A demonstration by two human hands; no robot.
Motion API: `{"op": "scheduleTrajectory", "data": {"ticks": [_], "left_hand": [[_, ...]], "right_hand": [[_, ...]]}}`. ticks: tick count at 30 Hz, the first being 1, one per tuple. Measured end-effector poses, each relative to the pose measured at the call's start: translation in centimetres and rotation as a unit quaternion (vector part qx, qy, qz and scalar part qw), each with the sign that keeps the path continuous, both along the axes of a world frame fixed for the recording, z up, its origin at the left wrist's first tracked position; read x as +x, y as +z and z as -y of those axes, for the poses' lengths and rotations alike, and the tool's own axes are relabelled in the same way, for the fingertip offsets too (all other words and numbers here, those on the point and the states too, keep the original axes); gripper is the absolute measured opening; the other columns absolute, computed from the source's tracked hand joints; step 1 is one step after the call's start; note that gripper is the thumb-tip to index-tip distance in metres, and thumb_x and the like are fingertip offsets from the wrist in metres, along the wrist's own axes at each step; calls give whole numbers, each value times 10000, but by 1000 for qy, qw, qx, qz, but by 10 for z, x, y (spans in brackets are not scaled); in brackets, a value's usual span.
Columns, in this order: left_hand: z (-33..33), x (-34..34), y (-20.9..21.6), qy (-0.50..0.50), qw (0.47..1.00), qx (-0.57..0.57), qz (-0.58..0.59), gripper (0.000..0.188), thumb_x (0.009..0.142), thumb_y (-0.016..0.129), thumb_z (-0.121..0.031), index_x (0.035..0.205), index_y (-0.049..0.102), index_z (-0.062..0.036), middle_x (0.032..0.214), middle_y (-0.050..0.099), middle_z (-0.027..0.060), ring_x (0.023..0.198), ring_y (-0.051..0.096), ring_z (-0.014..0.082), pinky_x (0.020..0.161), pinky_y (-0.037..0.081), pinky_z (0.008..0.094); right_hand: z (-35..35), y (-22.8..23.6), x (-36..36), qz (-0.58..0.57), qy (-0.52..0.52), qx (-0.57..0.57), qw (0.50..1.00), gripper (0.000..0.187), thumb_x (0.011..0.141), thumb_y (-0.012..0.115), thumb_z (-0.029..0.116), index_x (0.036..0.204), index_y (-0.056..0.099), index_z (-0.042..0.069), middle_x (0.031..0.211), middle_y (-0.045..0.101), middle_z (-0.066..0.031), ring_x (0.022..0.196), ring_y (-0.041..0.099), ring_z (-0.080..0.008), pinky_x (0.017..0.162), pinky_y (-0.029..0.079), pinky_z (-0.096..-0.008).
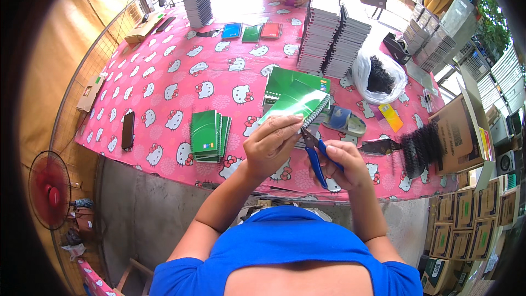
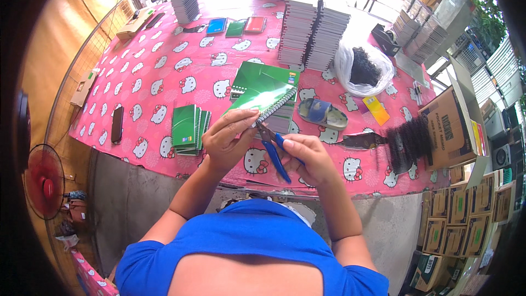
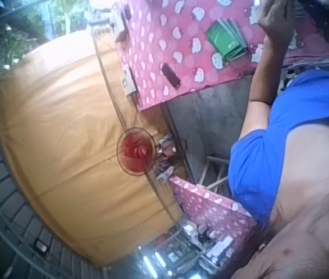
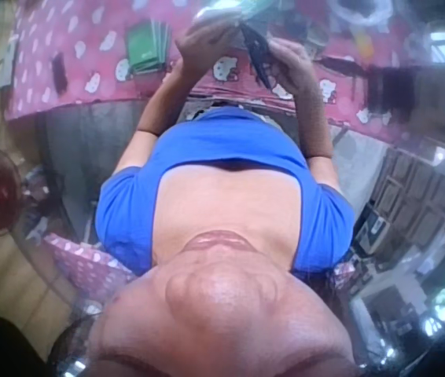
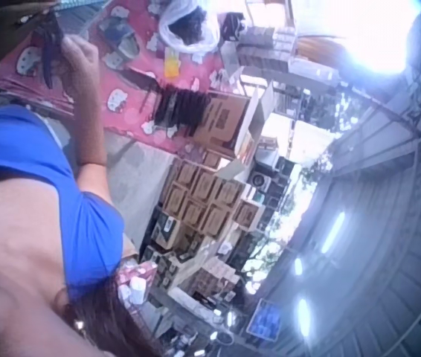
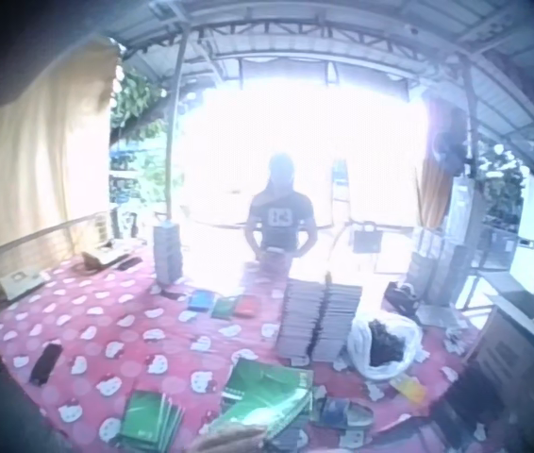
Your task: The person uses a hand-held cutter and adhesive to secure the spine of small booklets, then places the completed booklets into stacks on a table.
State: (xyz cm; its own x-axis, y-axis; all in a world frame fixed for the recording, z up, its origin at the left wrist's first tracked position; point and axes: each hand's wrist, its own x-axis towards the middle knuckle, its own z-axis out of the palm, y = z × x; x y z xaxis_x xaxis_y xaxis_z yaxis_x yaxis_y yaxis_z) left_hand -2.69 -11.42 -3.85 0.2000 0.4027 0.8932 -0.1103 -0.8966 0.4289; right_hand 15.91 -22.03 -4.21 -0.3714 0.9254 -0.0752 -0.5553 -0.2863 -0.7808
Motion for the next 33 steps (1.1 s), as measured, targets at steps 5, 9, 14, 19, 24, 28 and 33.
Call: {"op": "scheduleTrajectory", "data": {"ticks": [5, 9, 14, 19, 24, 28, 33], "left_hand": [[-7, -41, 4, 95, 994, -45, 1, 259, 759, 683, 98, 999, 649, 6, 1014, 664, 133, 929, 649, 212, 800, 533, 300], [-38, -110, 22, 193, 962, -159, 114, 187, 860, 629, -18, 1044, 651, -43, 945, 659, 96, 862, 623, 180, 732, 499, 265], [-91, -156, 7, 296, 903, -53, -307, 195, 922, 523, -161, 1042, 660, -92, 862, 628, 38, 765, 525, 199, 845, 319, 423], [-149, -173, -136, 272, 805, -124, -513, 360, 932, 493, -285, 1268, 541, -164, 1267, 537, 28, 1200, 451, 221, 1051, 133, 594], [-146, -114, -76, 168, 846, -289, -415, 591, 929, 530, -359, 1445, 325, -157, 1459, 368, 83, 1381, 254, 254, 1084, 91, 592], [-123, -42, -50, -265, 738, -600, -161, 783, 889, 641, -383, 1455, 222, -40, 1362, 442, 151, 1273, 392, 207, 1062, 265, 404], [-112, -3, -78, -268, 742, -606, -100, 785, 842, 706, -349, 1413, 234, -90, 1305, 481, 76, 1202, 457, 176, 966, 362, 402]], "right_hand": [[12, -24, -36, 325, -203, 96, 919, 463, 852, 667, 225, 1232, 526, 0, 1113, 626, -150, 1025, 605, -246, 863, 480, -340], [49, -126, -10, 746, -197, 239, 589, 448, 789, 702, 175, 1184, 569, 9, 1109, 619, -173, 1020, 599, -314, 899, 462, -377], [20, -108, 30, 598, -338, 162, 708, 349, 842, 677, 249, 1080, 625, -1, 1027, 645, -133, 978, 603, -222, 833, 476, -317], [-50, -26, 35, 398, -339, 8, 853, 486, 924, 553, 464, 1138, 605, 30, 925, 608, -39, 792, 525, -77, 596, 418, -213], [-89, 1, 47, 275, -218, -149, 924, 607, 882, 560, 556, 1160, 579, 16, 929, 592, -29, 756, 524, -90, 576, 448, -236], [-105, -6, 55, 311, -163, -142, 926, 525, 902, 557, 494, 1150, 571, 32, 1029, 634, -63, 785, 612, -141, 610, 535, -299], [-99, 13, 57, 217, -166, -156, 949, 453, 923, 569, 392, 1184, 530, 23, 1062, 644, -98, 920, 655, -215, 725, 571, -389]]}}
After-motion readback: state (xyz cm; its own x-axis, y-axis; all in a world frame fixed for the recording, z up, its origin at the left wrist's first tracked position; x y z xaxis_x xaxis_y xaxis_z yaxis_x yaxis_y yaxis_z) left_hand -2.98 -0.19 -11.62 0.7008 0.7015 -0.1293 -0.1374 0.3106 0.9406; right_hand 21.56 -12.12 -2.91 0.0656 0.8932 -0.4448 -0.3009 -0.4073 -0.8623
